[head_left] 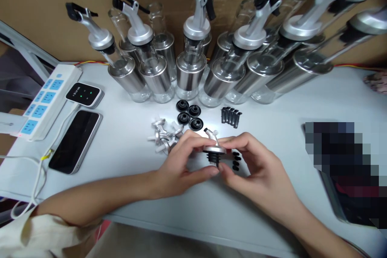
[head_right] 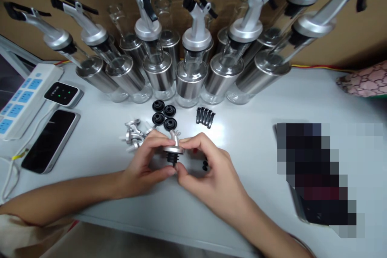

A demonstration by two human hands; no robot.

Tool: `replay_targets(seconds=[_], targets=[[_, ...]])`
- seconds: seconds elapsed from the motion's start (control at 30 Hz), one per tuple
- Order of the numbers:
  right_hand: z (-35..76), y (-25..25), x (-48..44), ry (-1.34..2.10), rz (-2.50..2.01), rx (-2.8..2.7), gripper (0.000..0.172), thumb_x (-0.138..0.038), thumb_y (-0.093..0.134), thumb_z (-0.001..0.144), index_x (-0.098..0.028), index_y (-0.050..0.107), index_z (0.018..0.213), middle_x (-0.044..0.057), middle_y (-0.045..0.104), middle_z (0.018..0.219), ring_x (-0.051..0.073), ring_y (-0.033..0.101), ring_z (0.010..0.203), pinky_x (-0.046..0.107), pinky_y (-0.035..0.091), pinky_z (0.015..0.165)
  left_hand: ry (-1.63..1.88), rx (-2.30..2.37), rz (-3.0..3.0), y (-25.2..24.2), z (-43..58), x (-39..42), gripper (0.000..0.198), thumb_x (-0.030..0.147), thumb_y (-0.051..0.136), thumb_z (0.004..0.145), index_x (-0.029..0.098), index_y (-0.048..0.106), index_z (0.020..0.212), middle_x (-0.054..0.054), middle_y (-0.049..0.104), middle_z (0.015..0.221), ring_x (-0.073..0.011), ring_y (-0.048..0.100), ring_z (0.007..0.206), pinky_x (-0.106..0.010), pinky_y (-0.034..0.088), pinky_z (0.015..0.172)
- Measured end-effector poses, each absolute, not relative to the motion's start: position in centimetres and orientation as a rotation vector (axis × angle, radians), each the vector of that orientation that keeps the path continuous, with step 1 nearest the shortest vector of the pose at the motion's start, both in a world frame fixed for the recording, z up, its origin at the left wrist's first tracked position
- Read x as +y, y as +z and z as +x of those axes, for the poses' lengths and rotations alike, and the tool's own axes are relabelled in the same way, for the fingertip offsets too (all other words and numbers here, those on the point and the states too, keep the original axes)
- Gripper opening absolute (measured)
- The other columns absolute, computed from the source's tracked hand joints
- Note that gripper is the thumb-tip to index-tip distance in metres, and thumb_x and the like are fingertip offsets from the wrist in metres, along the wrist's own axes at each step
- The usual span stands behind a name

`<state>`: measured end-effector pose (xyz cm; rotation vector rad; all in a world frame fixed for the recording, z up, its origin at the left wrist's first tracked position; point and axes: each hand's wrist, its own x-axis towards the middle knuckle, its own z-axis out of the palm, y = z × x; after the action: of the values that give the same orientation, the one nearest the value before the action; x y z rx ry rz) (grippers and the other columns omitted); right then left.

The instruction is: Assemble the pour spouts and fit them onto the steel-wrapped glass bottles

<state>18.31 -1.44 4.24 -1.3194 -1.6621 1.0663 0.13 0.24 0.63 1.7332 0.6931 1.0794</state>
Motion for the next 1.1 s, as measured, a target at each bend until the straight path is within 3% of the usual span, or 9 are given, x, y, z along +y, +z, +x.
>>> replay_targets(seconds=[0.17,0.33,0.53,0.7,0.87,1.1], targets=[[18.5,4.1,-0.9,1.075,-1.243,-1.698,0.018,-0.015,0.065,0.078,-0.025,0.058,0.092,0.003,0.07,0.099,0.02,0.067,0.097,0.032,0.054,0.081,1.087,0.723,1.703,0.3,0.2,0.4,0.037,0.028,0.067,0.087,0.03,0.052,0.12,-0.004,0.049,0.106,-0.0182,0.05,0.099,-0.03,0.042,0.084],[19.0,4.5,-0.4,0.904,-1.141,-1.906,0.021,-0.009,0.057,0.082,-0.024,0.063,0.096,0.005,0.071,0.102,0.02,0.066,0.097,0.036,0.054,0.081,1.074,0.679,1.714,0.5,0.2,0.4,0.034,0.027,0.065,0.088,0.027,0.05,0.118,-0.003,0.053,0.099,-0.0174,0.049,0.09,-0.028,0.04,0.076],[19.9,4.7,0.1,0.538,-1.371,-2.042,0.016,-0.013,0.053,0.086,-0.018,0.068,0.09,0.004,0.072,0.082,0.019,0.065,0.078,0.035,0.051,0.07,1.013,0.679,1.678,0.9,0.1,0.2,0.033,0.013,0.058,0.081,0.023,0.046,0.111,-0.004,0.05,0.094,-0.0179,0.048,0.086,-0.031,0.041,0.077],[21.2,3.8,1.0,0.247,-1.652,-2.121,0.02,-0.021,0.055,0.085,-0.014,0.072,0.092,0.008,0.071,0.082,0.026,0.065,0.076,0.039,0.048,0.063,0.929,0.737,1.645,1.3,0.0,0.3,0.034,0.008,0.053,0.077,0.023,0.044,0.107,-0.003,0.046,0.095,-0.0173,0.047,0.087,-0.031,0.04,0.077],[21.7,2.9,1.2,0.18,-1.776,-2.195,0.023,-0.024,0.053,0.086,-0.013,0.073,0.092,0.01,0.071,0.085,0.029,0.065,0.079,0.042,0.048,0.068,0.932,0.727,1.616,0.8,-0.1,0.2,0.029,0.011,0.047,0.082,0.023,0.042,0.109,-0.003,0.046,0.095,-0.0176,0.046,0.086,-0.032,0.038,0.078],[22.2,3.1,1.2,0.152,-1.855,-2.248,0.02,-0.025,0.055,0.083,-0.018,0.063,0.067,0.006,0.068,0.071,0.025,0.062,0.07,0.037,0.044,0.063,0.887,0.712,1.674,1.3,-0.2,0.3,0.022,0.012,0.043,0.083,0.022,0.042,0.103,-0.004,0.045,0.094,-0.0188,0.045,0.088,-0.034,0.038,0.08]])
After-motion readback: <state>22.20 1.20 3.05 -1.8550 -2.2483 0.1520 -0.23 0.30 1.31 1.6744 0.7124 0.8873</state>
